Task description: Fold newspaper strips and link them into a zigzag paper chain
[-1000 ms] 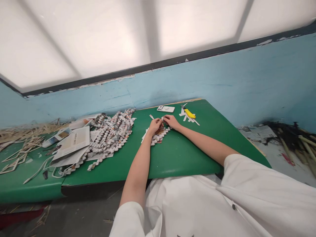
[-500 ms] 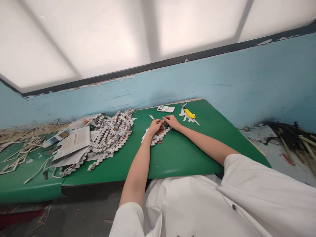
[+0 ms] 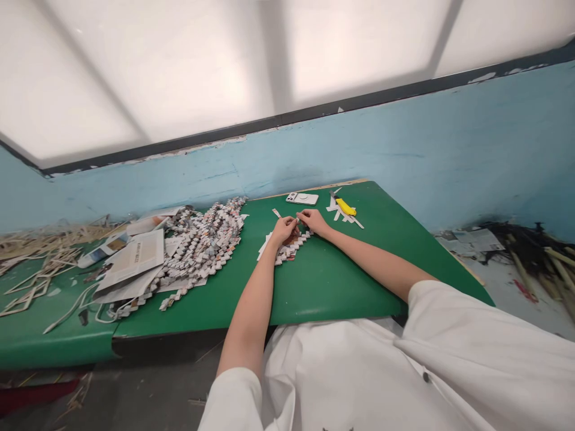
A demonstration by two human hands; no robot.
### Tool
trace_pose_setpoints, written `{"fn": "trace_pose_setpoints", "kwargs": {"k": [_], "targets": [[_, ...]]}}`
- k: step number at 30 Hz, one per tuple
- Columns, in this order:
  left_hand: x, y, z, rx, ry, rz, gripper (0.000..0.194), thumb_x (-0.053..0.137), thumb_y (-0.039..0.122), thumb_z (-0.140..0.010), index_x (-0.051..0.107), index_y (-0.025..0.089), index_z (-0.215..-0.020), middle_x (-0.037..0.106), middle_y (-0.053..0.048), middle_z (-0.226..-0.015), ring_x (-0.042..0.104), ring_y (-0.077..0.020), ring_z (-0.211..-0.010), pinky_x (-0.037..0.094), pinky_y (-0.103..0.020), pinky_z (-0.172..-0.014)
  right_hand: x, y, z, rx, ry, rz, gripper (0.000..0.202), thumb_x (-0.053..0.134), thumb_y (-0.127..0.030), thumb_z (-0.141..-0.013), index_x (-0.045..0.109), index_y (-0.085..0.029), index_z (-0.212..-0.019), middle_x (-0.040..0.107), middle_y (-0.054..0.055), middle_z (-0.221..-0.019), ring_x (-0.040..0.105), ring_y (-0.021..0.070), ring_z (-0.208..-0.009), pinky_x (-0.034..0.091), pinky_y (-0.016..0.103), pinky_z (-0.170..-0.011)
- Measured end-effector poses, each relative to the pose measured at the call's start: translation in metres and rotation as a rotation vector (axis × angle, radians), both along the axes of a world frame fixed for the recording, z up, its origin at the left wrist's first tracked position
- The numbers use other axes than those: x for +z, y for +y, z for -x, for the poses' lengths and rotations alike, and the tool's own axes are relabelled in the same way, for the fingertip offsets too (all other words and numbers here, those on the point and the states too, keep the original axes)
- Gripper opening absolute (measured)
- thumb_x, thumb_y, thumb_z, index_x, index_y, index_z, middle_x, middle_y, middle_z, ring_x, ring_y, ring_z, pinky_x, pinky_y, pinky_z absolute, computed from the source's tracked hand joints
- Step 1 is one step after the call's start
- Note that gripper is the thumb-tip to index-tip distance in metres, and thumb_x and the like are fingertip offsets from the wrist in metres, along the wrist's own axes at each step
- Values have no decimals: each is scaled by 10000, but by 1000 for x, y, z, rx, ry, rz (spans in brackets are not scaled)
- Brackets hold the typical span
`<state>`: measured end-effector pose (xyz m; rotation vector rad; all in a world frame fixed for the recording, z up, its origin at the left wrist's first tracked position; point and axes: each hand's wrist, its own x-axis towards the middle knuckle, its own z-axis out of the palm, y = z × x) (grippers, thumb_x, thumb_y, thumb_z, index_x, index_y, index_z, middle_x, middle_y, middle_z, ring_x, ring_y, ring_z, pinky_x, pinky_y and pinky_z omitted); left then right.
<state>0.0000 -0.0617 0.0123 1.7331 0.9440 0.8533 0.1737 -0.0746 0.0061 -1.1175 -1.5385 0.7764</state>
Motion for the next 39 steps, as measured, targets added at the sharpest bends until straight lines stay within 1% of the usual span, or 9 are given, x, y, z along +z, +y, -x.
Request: {"fn": "trace_pose_setpoints", "kwargs": {"k": [3,5,10,14,18,26,31,36,39], "targets": [[-3,3,0,8,-5,14,366,626,518,-899,627,156,-847,676,-44,-609,631,-170,-567,483,-266,-579,-3,1,0,-24,11,-31,380,643,-552,-820,641,-181,-738,643,27,-663,518,165,-598,392,293,-580],[-5,4,-1,16,-7,26,366,634,518,-895,632,154,-855,674,-42,-612,626,-165,-561,479,-263,-572,-4,2,0,-48,-11,-59,372,644,-543,-821,635,-181,-734,661,38,-697,533,170,-620,400,293,-589],[-7,6,-3,28,-42,42,364,635,514,-900,631,155,-842,670,-39,-629,610,-149,-555,489,-257,-580,-3,1,0,-63,-35,-85,388,623,-558,-840,619,-188,-723,640,31,-681,520,170,-625,396,291,-587],[-5,5,-3,17,-78,105,351,639,496,-908,628,151,-843,671,-41,-643,606,-142,-560,507,-259,-601,1,-2,0,-37,-1,-63,422,624,-598,-837,618,-189,-733,606,18,-657,497,165,-616,390,289,-583],[-4,5,-2,18,-105,140,315,630,464,-926,640,151,-897,693,-52,-696,597,-132,-563,507,-256,-610,5,-6,1,17,8,-49,477,533,-632,-892,573,-201,-691,549,0,-603,476,158,-594,406,289,-600],[-2,3,-4,62,-163,197,268,621,387,-937,641,141,-1043,694,-62,-714,611,-155,-568,520,-288,-618,10,-11,0,100,19,-92,428,604,-602,-857,665,-180,-820,623,22,-689,512,170,-639,415,297,-629],[-3,3,-5,81,-184,218,253,639,353,-929,616,136,-1058,699,-64,-727,611,-142,-563,515,-277,-613,7,-8,0,58,2,-66,448,573,-601,-883,643,-179,-751,602,14,-639,511,165,-611,419,298,-621],[0,2,-6,136,-158,238,237,606,288,-931,611,141,-1118,674,-33,-667,623,-148,-557,515,-272,-605,4,-7,2,121,-45,-52,358,658,-530,-843,687,-179,-907,712,53,-824,623,203,-754,480,312,-708],[3,0,-6,138,-193,280,258,567,289,-936,598,145,-1147,662,-28,-668,644,-165,-576,537,-297,-628,4,-8,3,105,-113,-58,349,659,-508,-850,677,-180,-967,673,27,-763,594,186,-693,455,297,-652]]}}
